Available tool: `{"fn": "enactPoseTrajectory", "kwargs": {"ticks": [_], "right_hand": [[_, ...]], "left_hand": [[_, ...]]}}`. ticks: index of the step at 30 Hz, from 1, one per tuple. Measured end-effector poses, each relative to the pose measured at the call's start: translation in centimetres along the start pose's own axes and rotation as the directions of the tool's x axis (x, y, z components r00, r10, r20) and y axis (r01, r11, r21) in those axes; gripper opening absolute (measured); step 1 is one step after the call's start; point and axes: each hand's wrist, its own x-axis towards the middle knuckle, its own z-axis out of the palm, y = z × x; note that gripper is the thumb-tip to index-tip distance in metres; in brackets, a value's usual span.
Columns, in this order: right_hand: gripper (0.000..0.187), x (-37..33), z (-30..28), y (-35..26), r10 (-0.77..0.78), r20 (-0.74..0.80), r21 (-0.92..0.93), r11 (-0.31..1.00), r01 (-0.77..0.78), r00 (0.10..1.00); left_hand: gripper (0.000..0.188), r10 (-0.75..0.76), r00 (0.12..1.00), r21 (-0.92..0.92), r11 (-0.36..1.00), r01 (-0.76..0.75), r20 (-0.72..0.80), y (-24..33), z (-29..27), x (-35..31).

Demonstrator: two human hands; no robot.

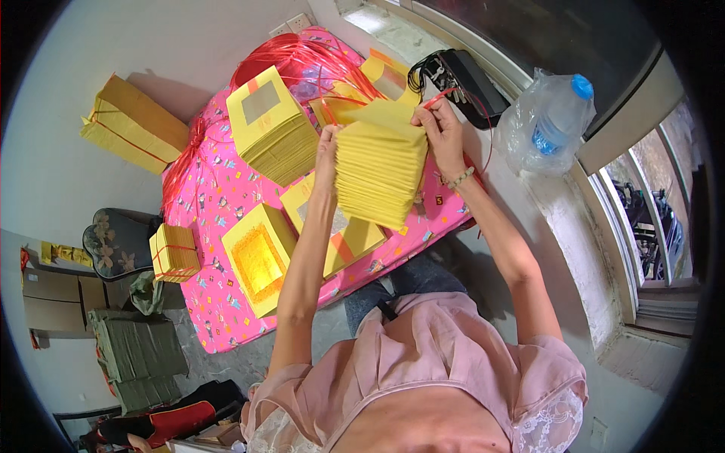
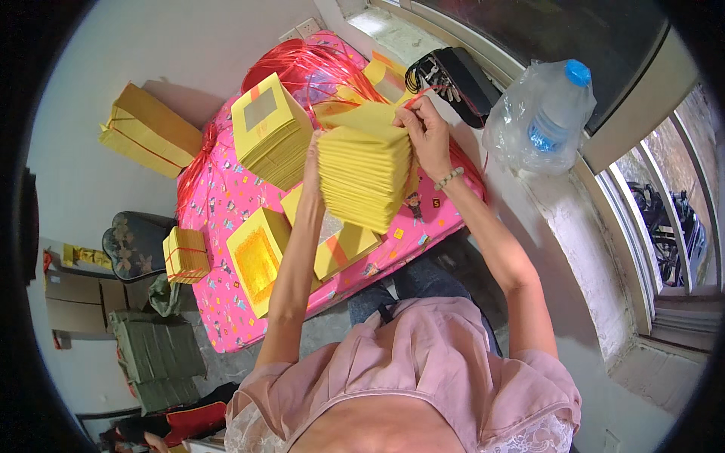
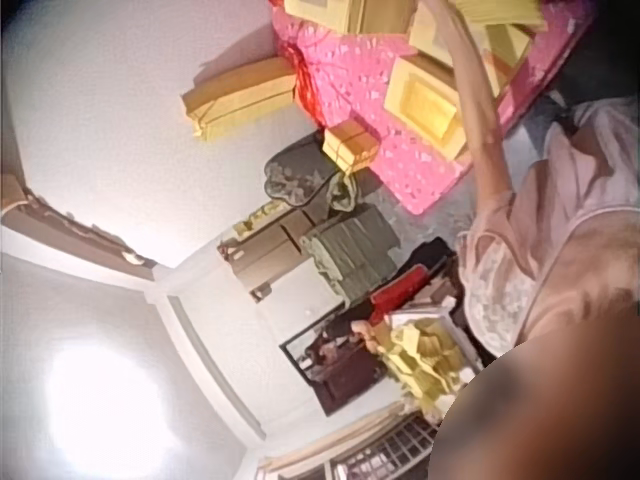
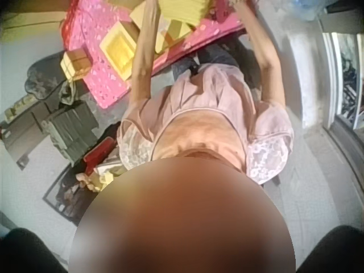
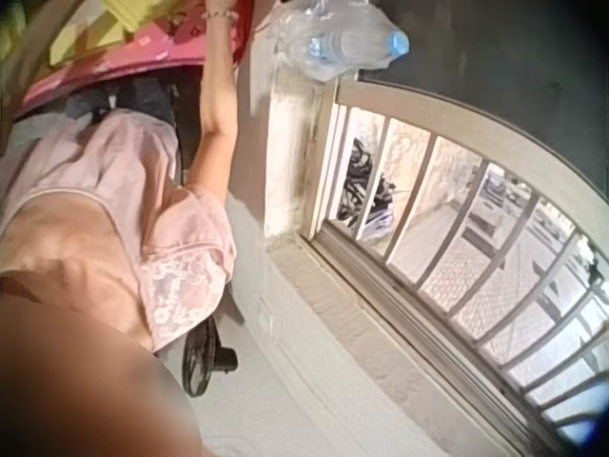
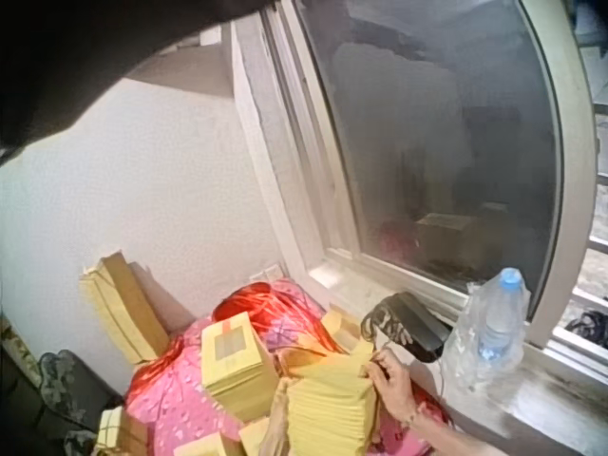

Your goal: Tying stacks of yellow joss paper into bundles using red string.

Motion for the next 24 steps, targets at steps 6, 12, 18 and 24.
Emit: {"fn": "enactPoseTrajectory", "kwargs": {"ticks": [6,12,18,24], "right_hand": [[0.011,-0.8,-2.8,2.1,0.076,0.192,-0.268,0.963,-0.023,0.978],[0.008,-2.2,-3.0,1.6,0.150,0.247,-0.147,0.982,-0.115,0.957],[0.009,0.5,-3.9,1.4,0.214,0.457,-0.201,0.970,-0.135,0.863],[0.008,0.4,-5.5,0.5,0.364,0.541,-0.112,0.925,-0.364,0.758]], "left_hand": [[0.012,0.211,0.973,-0.073,0.973,-0.218,-0.089,-5.3,0.0,-0.6],[0.014,0.229,0.965,-0.197,0.948,-0.251,-0.126,-7.0,0.0,-2.9],[0.011,0.321,0.899,-0.219,0.894,-0.392,-0.296,-8.3,1.8,-4.2],[0.011,0.304,0.928,-0.184,0.921,-0.344,-0.213,-7.4,0.9,-5.4]]}}
